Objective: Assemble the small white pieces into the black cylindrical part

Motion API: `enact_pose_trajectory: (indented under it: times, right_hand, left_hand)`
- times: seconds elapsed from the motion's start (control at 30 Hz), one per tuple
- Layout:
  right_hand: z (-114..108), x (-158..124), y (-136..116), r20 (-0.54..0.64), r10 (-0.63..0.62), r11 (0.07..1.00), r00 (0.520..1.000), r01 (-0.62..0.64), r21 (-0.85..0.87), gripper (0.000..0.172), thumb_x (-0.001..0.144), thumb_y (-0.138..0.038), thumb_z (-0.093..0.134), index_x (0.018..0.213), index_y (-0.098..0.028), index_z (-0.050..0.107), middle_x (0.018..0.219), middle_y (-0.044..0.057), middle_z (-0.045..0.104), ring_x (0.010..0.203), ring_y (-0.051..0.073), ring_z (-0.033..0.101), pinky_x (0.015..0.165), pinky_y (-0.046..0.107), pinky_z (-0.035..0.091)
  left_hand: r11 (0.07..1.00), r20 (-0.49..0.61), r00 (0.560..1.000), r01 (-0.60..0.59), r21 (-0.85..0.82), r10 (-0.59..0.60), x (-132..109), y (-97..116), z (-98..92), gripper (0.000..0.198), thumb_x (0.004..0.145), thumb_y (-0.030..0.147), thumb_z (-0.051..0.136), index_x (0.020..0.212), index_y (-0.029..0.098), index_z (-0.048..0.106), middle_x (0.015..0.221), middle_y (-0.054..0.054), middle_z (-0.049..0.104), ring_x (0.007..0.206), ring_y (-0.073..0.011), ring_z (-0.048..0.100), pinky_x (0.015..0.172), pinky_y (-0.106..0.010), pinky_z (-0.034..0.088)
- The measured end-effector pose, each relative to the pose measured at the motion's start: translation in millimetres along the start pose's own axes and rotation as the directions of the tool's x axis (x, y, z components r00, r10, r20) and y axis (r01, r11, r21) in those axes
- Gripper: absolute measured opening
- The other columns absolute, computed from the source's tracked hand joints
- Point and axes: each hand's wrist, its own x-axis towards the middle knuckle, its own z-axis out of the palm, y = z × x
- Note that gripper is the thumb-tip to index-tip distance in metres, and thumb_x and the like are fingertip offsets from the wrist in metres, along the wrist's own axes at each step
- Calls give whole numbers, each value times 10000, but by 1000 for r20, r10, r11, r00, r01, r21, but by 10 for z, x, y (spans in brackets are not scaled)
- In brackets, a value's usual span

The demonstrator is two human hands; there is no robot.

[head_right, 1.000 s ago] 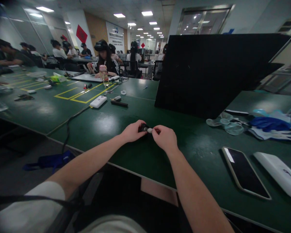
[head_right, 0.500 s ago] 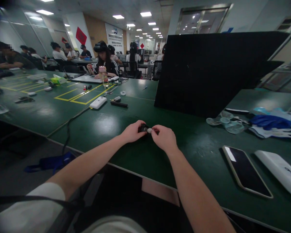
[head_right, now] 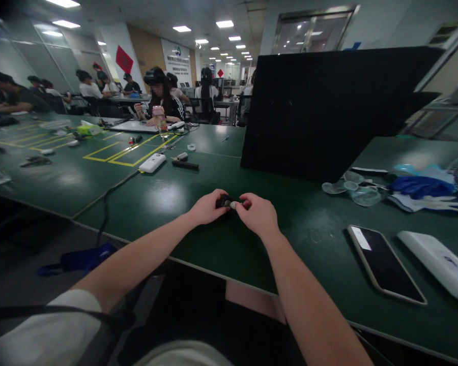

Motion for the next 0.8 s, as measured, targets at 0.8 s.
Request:
enact_pose_trajectory:
  times: [0.8]
  right_hand:
    - [53,18,30,30,-28,998,999,29,-47,250,902,-434,586,949,-254,754,805,11,722,640,167,606,549,293,397]
  left_hand:
    - [999,-9,999,-33,-25,32,4,-39,6,463,876,418,655,1282,240,519,1137,-71,708,993,-241,688,856,-375,541]
